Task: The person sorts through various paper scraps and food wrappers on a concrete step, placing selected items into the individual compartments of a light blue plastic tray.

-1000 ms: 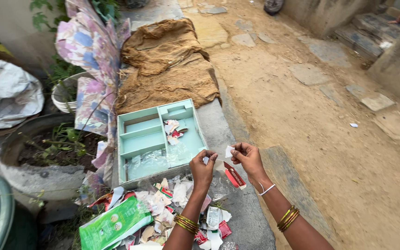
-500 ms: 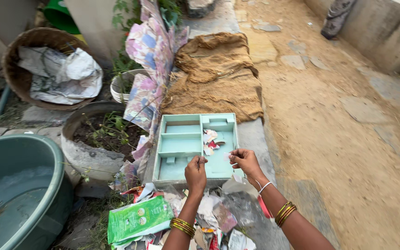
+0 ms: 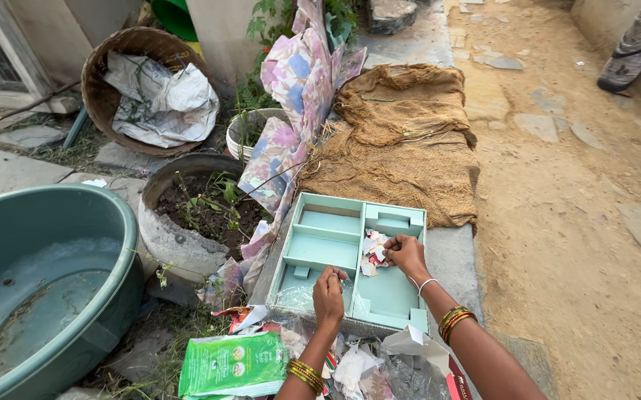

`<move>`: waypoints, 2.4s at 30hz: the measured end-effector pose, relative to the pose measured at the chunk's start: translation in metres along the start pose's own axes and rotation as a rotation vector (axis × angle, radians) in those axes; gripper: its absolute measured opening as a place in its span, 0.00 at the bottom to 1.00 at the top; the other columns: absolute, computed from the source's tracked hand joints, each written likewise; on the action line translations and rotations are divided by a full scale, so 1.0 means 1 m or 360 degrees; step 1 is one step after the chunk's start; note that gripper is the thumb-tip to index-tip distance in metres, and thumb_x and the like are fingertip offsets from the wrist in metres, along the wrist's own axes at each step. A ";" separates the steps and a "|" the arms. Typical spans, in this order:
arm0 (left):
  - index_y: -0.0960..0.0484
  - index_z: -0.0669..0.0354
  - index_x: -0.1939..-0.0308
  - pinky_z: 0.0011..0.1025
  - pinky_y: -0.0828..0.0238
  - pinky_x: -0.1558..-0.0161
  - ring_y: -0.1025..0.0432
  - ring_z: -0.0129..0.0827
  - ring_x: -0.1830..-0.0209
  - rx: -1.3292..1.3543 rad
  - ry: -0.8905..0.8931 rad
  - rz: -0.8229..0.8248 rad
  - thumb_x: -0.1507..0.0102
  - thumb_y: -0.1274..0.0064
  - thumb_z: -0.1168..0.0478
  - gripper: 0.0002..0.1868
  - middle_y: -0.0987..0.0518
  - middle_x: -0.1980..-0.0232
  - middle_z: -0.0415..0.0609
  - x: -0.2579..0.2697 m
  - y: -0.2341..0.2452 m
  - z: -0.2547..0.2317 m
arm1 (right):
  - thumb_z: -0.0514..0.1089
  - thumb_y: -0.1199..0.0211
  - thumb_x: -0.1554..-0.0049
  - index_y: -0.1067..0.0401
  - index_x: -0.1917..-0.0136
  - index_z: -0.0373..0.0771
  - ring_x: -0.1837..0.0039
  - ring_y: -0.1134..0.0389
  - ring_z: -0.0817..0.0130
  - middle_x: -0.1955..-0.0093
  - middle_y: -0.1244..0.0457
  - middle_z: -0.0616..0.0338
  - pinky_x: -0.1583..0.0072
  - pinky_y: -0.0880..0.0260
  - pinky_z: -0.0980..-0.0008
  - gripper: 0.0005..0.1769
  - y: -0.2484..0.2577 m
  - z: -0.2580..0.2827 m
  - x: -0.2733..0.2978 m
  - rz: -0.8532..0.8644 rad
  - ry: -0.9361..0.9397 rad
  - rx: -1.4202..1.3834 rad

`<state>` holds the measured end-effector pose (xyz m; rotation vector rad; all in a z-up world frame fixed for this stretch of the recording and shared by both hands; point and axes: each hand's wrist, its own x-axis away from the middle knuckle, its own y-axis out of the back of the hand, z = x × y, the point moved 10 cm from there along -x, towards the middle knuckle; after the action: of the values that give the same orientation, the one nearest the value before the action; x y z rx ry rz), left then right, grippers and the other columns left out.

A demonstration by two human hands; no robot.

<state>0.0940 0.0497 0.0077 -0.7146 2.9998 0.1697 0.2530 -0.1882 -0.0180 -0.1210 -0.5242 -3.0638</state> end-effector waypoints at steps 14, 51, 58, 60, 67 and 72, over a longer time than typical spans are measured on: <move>0.24 0.58 0.50 0.33 0.32 0.67 0.29 0.32 0.74 -0.0203 0.0064 -0.0060 0.40 0.45 0.69 0.14 0.17 0.58 0.47 0.003 0.005 -0.007 | 0.34 0.31 0.47 0.20 0.53 0.36 0.60 0.27 0.72 0.61 0.27 0.56 0.58 0.27 0.72 0.07 -0.002 0.026 0.018 -0.0204 0.0276 0.0350; 0.18 0.63 0.54 0.21 0.34 0.77 0.35 0.16 0.77 0.0266 0.0098 0.0159 0.39 0.42 0.72 0.10 0.20 0.64 0.41 0.009 0.001 -0.015 | 0.30 0.30 0.48 0.30 0.53 0.36 0.63 0.32 0.74 0.60 0.32 0.59 0.65 0.34 0.78 0.12 0.003 -0.046 -0.047 -0.0132 -0.0300 -0.0590; 0.18 0.62 0.56 0.21 0.32 0.78 0.34 0.16 0.78 0.0238 0.0139 0.0165 0.39 0.41 0.70 0.09 0.20 0.65 0.40 0.010 0.002 -0.017 | 0.31 0.29 0.47 0.28 0.59 0.36 0.68 0.38 0.72 0.66 0.35 0.57 0.68 0.38 0.75 0.08 -0.024 -0.024 -0.033 -0.0077 -0.0331 -0.0492; 0.19 0.62 0.56 0.21 0.33 0.78 0.35 0.17 0.78 0.0259 0.0120 0.0160 0.39 0.41 0.71 0.09 0.20 0.65 0.41 0.009 0.002 -0.017 | 0.31 0.30 0.47 0.27 0.58 0.35 0.66 0.35 0.74 0.65 0.33 0.59 0.67 0.36 0.77 0.06 -0.028 -0.023 -0.028 -0.0118 -0.0299 -0.0454; 0.19 0.64 0.57 0.21 0.31 0.78 0.33 0.16 0.77 0.0303 0.0088 0.0125 0.39 0.41 0.71 0.07 0.21 0.66 0.42 0.008 0.005 -0.012 | 0.33 0.29 0.50 0.20 0.51 0.38 0.60 0.28 0.74 0.58 0.28 0.58 0.55 0.28 0.72 0.11 -0.011 0.017 -0.002 -0.0508 0.0134 0.0203; 0.19 0.64 0.58 0.20 0.30 0.77 0.33 0.15 0.76 0.0311 0.0081 0.0114 0.39 0.42 0.71 0.06 0.21 0.67 0.41 0.008 0.004 -0.010 | 0.35 0.34 0.48 0.19 0.51 0.44 0.45 0.31 0.59 0.44 0.32 0.60 0.41 0.30 0.61 0.11 -0.019 0.061 0.018 -0.0472 0.0580 0.0801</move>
<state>0.0849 0.0488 0.0175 -0.6007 3.0347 -0.1392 0.2387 -0.1508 0.0346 0.5588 -1.3485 -2.9818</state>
